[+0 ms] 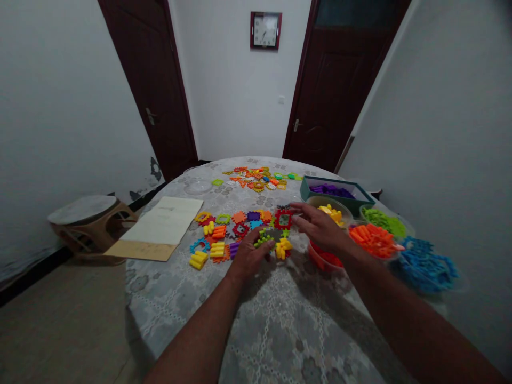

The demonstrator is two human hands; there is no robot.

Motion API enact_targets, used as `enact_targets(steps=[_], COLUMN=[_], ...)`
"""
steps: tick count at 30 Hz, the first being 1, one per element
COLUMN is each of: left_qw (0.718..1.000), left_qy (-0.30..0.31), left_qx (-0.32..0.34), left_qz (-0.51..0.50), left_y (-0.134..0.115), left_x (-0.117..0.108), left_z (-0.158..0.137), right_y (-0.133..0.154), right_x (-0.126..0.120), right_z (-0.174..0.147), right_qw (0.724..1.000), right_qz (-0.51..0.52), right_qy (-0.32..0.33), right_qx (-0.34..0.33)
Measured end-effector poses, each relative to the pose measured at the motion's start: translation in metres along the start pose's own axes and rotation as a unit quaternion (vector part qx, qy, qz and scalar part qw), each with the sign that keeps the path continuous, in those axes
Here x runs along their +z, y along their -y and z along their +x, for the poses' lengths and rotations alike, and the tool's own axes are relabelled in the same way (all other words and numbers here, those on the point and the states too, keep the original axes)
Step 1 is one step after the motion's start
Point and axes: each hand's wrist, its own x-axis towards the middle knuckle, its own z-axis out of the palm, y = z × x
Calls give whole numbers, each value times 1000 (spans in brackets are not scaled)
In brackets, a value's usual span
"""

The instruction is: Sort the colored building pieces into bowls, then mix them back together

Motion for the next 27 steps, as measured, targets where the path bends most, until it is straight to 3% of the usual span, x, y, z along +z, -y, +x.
enact_targets(steps=[3,5,10,12,15,17,19,23,25,27], left_qw=[999,998,999,998,995,992,989,988,988,988], left_qy=[42,43,-14,-44,-91,-119,-139,-147,-145,-147], left_qx=[-15,-21,-18,-18,-18,-18,-18,-22,-23,-23], left_qz=[-27,-34,-33,-32,-32,-40,-53,-47,-38,-30], left_y=[-1,-1,2,4,8,9,10,8,8,8], left_x=[0,0,-1,-2,-4,-5,-5,-4,-3,-3], left_z=[0,0,3,5,8,10,12,11,11,10], right_y=[7,8,3,-2,-14,-24,-32,-28,-14,2], right_x=[14,13,-27,-51,-81,-95,-101,-85,-61,-27], right_z=[0,0,-11,-21,-38,-46,-50,-54,-58,-64], right_qw=[998,998,987,987,980,969,956,931,941,952], right_qz=[45,39,36,-31,-155,-209,-267,-352,-329,-303], right_qy=[26,3,-117,-104,-29,12,12,-87,-80,-28], right_qx=[35,52,107,115,125,132,122,37,-4,-41])
